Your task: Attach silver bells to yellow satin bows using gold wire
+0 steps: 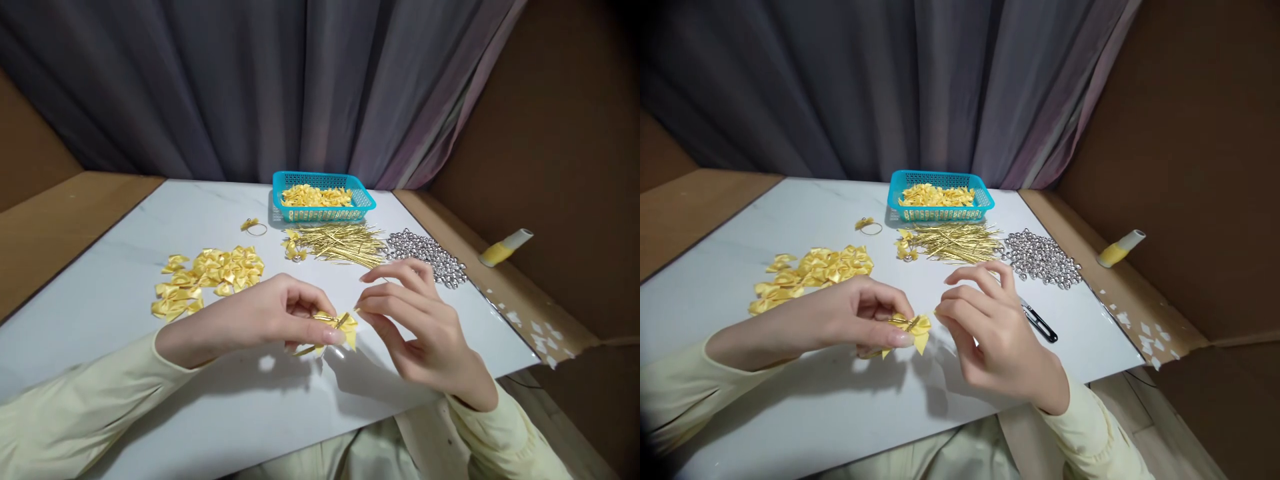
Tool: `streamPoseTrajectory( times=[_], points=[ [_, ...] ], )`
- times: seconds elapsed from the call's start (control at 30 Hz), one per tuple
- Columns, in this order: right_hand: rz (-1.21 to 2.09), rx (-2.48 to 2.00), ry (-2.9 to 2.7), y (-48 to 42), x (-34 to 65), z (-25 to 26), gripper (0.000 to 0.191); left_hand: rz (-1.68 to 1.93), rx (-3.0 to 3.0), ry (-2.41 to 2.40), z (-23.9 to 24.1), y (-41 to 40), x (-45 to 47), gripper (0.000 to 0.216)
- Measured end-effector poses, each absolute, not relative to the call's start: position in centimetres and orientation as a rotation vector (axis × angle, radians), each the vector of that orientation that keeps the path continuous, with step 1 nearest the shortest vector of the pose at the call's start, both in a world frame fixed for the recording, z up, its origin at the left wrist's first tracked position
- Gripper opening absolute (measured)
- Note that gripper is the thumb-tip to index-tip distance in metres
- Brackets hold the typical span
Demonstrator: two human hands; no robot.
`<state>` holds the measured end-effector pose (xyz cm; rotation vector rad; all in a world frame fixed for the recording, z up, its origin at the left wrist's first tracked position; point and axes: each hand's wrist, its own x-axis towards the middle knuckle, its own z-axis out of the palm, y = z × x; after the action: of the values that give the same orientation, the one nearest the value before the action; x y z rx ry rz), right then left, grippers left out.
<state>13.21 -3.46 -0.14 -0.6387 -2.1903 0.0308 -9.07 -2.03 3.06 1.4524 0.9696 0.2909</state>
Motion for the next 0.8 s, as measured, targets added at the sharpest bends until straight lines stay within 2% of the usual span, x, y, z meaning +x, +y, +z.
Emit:
streamPoseTrajectory(
  times=[0.17, 0.33, 0.57, 0.8],
  points=[
    [0.024, -0.639, -2.173, -4.13, 13.54, 0.23, 0.029, 0.279, 1.492, 0.993, 2.9, -2.08, -9.0, 0.025],
    [0.015, -0.583, -2.222, -4.2, 13.25, 0.12, 0.026, 0.271, 1.504, 0.994, 2.92, -2.2, -8.96, 0.025],
    [0.216, -0.613, -2.214, -3.8, 12.74, -0.03, 0.017, 0.273, 1.531, 0.986, 3.07, -2.17, -8.82, 0.025],
    [0.165, -0.563, -2.308, -3.62, 12.67, -0.48, 0.022, 0.234, 1.56, 1.009, 2.79, -1.98, -8.69, 0.026]
  ],
)
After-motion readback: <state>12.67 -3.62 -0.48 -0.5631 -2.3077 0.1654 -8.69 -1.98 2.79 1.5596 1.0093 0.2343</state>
